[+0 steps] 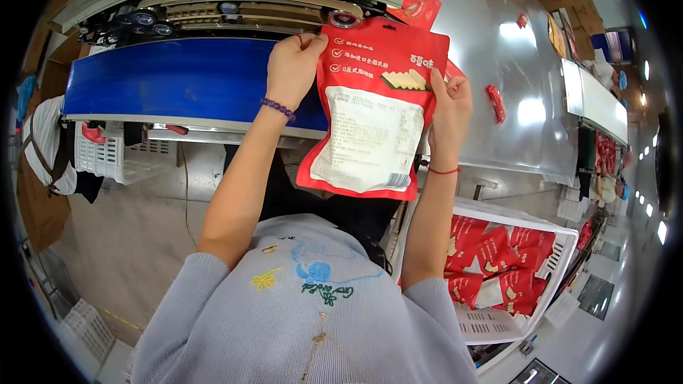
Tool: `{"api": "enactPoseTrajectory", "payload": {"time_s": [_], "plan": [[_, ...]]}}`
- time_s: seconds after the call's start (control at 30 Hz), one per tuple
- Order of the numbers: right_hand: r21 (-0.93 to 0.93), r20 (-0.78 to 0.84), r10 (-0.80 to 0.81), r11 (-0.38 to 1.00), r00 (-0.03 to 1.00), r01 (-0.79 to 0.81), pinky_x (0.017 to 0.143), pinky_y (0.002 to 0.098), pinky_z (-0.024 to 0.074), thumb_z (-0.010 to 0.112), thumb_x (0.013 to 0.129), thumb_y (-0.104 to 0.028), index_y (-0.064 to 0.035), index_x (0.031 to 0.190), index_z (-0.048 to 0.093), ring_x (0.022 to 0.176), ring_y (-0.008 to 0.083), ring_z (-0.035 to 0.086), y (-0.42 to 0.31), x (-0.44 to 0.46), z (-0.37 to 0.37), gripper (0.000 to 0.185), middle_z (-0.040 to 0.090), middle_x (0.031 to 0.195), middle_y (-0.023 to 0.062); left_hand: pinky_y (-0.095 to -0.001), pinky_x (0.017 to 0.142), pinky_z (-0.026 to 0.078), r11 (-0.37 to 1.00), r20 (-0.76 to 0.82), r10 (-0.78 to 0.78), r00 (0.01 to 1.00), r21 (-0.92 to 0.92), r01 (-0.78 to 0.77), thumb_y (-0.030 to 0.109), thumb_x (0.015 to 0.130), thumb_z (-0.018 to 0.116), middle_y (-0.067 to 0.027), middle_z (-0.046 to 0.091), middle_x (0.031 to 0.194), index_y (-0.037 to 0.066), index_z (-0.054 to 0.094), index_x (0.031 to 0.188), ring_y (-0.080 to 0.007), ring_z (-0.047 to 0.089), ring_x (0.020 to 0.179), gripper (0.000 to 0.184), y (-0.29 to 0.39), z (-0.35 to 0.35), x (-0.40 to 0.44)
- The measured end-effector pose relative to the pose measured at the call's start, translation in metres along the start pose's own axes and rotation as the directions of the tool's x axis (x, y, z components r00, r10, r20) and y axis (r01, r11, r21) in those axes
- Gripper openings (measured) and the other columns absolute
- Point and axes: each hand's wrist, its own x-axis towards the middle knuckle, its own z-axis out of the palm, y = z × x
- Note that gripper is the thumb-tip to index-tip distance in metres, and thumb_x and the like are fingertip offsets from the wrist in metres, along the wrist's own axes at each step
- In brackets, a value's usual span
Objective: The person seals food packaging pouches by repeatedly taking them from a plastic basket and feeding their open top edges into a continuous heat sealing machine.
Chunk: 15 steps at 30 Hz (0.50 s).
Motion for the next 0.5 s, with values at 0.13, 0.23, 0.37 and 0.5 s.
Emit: {"api": "enactPoseTrajectory", "payload": {"time_s": [0.13, 0.23, 0.37, 0.5], "plan": [[-0.111, 0.054, -0.066, 0.991, 0.996, 0.072, 0.057, 0.0245, 0.0358, 0.074, 0.087, -0.009, -0.0100, 0.075, 0.043, 0.065, 0.0053, 0.040, 0.021, 0.009, 0.023, 0.033, 0.044, 0.069, -0.0046, -0.0349, 0.072, 0.051, 0.949, -0.005, 0.110, 0.994, 0.299, -0.104, 0.037, 0.094, 0.058, -0.0220, 0.069, 0.084, 0.000, 0.071, 0.100, -0.0320, 0.068, 0.080, 0.040, 0.007, -0.043, -0.010], [-0.195, 0.165, 0.009, 0.981, 0.986, 0.024, 0.063, 0.0242, 0.0472, 0.070, 0.090, -0.014, -0.0040, 0.091, 0.054, 0.070, 0.0089, 0.055, 0.013, -0.001, 0.036, 0.018, 0.059, 0.077, 0.0042, -0.0306, 0.077, 0.049, 0.761, -0.108, 0.532, 0.840, 0.496, -0.419, 0.023, 0.092, 0.068, -0.0108, 0.068, 0.100, 0.003, 0.070, 0.102, -0.0195, 0.063, 0.087, 0.022, 0.023, -0.071, -0.037], [0.052, 0.176, 0.026, 0.998, 0.984, -0.036, 0.059, 0.0266, 0.0540, 0.062, 0.096, -0.016, 0.0002, 0.103, 0.051, 0.070, 0.0174, 0.068, -0.016, -0.045, -0.017, 0.021, 0.069, 0.088, 0.0132, -0.0239, 0.083, 0.045, 0.864, -0.010, 0.504, 0.864, 0.020, -0.503, 0.009, 0.098, 0.059, -0.0055, 0.063, 0.102, -0.002, 0.063, 0.109, -0.0095, 0.057, 0.090, 0.016, 0.078, -0.048, -0.115], [-0.168, -0.496, -0.142, 0.984, 0.857, 0.065, 0.055, 0.0256, 0.0514, 0.058, 0.098, -0.019, -0.0009, 0.094, 0.056, 0.063, 0.0136, 0.064, 0.006, -0.114, -0.146, 0.018, 0.066, 0.077, 0.0077, -0.0278, 0.090, 0.041, 0.796, 0.328, 0.567, 0.755, 0.019, -0.606, 0.000, 0.095, 0.054, -0.0085, 0.055, 0.110, -0.002, 0.061, 0.105, -0.0152, 0.051, 0.101, 0.013, 0.086, -0.021, -0.165]]}}
